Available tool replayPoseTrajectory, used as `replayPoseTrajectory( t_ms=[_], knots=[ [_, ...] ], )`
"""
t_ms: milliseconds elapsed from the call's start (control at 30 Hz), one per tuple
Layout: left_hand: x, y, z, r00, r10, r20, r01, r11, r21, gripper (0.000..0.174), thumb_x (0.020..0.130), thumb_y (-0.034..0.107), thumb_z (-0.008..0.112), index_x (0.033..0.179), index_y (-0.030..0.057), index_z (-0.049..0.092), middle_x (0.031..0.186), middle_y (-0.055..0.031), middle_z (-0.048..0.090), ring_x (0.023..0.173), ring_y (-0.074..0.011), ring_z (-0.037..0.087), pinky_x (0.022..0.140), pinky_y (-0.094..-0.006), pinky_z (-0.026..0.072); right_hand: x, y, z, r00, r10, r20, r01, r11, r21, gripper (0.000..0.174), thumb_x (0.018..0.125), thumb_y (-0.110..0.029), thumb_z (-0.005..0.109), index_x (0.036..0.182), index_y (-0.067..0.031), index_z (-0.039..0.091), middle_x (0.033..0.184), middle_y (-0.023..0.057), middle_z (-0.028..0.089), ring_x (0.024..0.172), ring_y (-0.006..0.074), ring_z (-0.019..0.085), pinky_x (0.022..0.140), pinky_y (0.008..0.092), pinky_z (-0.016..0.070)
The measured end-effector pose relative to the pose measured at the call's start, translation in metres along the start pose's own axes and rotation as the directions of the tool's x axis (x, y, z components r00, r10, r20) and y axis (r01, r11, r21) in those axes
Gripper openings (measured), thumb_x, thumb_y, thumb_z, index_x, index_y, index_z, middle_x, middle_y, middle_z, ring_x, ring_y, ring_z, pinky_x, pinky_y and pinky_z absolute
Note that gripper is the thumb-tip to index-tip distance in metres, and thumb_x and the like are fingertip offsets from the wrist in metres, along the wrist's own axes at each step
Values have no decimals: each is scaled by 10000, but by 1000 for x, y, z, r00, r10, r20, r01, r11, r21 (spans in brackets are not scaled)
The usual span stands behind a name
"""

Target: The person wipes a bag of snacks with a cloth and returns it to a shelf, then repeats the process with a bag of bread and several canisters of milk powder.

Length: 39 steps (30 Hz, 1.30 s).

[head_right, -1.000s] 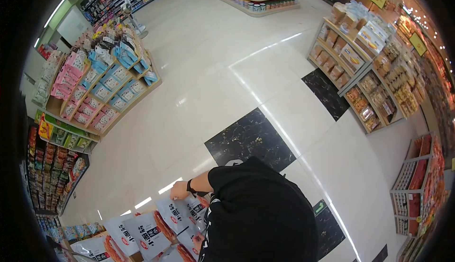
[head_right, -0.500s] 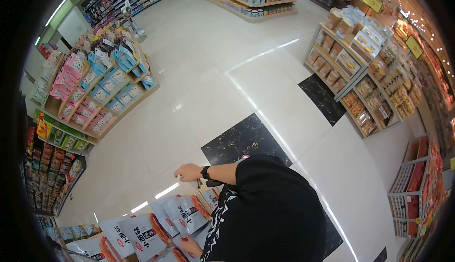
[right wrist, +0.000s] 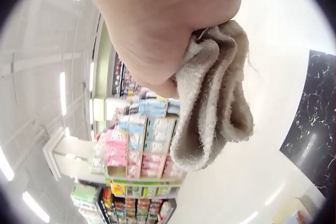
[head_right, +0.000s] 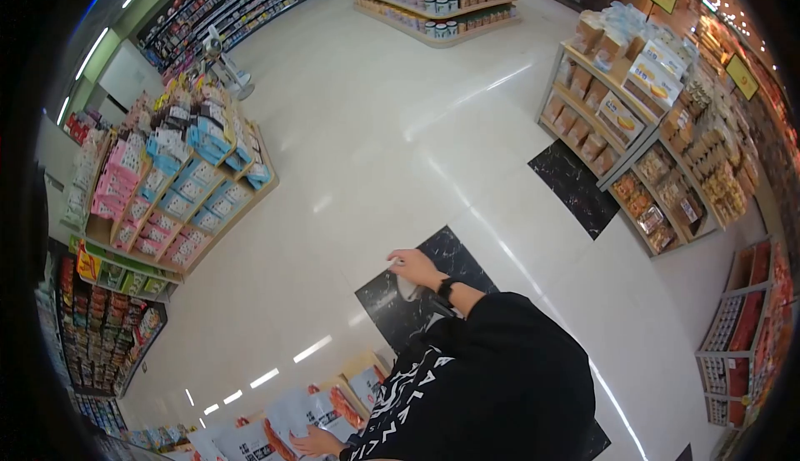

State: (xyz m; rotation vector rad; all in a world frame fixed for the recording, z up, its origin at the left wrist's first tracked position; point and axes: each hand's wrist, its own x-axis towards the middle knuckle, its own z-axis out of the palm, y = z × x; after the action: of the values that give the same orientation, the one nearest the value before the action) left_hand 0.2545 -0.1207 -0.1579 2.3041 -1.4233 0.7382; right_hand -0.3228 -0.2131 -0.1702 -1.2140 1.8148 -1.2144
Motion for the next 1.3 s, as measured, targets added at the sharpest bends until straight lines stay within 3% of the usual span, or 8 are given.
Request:
replayPoseTrajectory(
  t_ms=[67, 333, 400, 567, 767, 967, 1067, 1300],
  knots=[
    [8, 78, -17, 999, 0, -48, -9, 983, -185, 550, 851, 192, 693, 1341, -15, 552, 1321, -215, 595, 1235, -404, 533, 1061, -484, 392, 2, 29, -61, 984, 88, -152, -88, 996, 9, 301, 841, -228, 755, 1080, -47, 732, 1016, 133, 750, 937, 270, 727, 864, 354, 553],
    [-25, 370, -32, 914, 316, 253, 18, 592, -806, 412, 924, 76, 595, 1316, -36, 536, 1360, -218, 539, 1316, -378, 474, 1139, -481, 337, 12, 90, -241, 800, 324, -504, -251, 945, 210, 465, 737, -243, 872, 1124, -44, 707, 936, 80, 734, 890, 164, 680, 828, 331, 544],
    [-27, 427, -32, 815, 499, 294, 9, 496, -868, 358, 920, 49, 586, 1267, -37, 560, 1360, -225, 534, 1325, -369, 468, 1152, -475, 326, 16, 103, -274, 772, 265, -578, -208, 964, 165, 480, 741, -235, 873, 1141, -36, 696, 972, 82, 725, 904, 159, 673, 831, 313, 546],
    [-31, 566, -24, 579, 742, 338, 21, 401, -916, 245, 908, 65, 621, 1150, 29, 645, 1146, -116, 648, 953, -250, 647, 788, -367, 503, 26, 122, -347, 658, 391, -643, -199, 915, 352, 677, 737, -126, 851, 1345, -69, 560, 1132, 80, 676, 985, 168, 641, 864, 334, 541],
    [-61, 761, 8, 372, 891, 260, 77, 249, -965, 228, 911, 83, 635, 1128, 22, 670, 1096, -131, 683, 885, -243, 685, 777, -378, 533, 50, 139, -446, 546, 499, -673, -139, 846, 515, 793, 763, -36, 802, 1464, -97, 438, 1214, 75, 629, 1013, 176, 620, 873, 331, 541],
    [-99, 988, -38, 14, 990, 141, 6, 141, -990, 245, 923, 128, 638, 1146, 30, 670, 1113, -153, 704, 880, -281, 706, 799, -380, 556, 98, 155, -558, 304, 472, -828, -111, 880, 461, 930, 738, 3, 821, 1535, -94, 352, 1319, 141, 617, 1131, 224, 631, 951, 349, 534],
    [-130, 1091, -72, -183, 982, 43, -1, 44, -999, 262, 927, 152, 638, 1164, 43, 666, 1120, -145, 710, 907, -287, 712, 808, -387, 561, 109, 162, -608, 195, 592, -782, -11, 799, 602, 890, 738, -7, 821, 1513, -51, 387, 1292, 148, 619, 1106, 229, 637, 935, 349, 530],
    [-227, 1264, -148, -428, 889, -161, -53, -202, -978, 285, 925, 188, 652, 1187, 75, 659, 1142, -126, 706, 939, -289, 708, 828, -395, 560, 123, 227, -705, -18, 647, -762, 155, 755, 637, 397, 811, -20, 778, 1188, 35, 668, 1063, 78, 726, 986, 156, 672, 871, 283, 507]
  ],
)
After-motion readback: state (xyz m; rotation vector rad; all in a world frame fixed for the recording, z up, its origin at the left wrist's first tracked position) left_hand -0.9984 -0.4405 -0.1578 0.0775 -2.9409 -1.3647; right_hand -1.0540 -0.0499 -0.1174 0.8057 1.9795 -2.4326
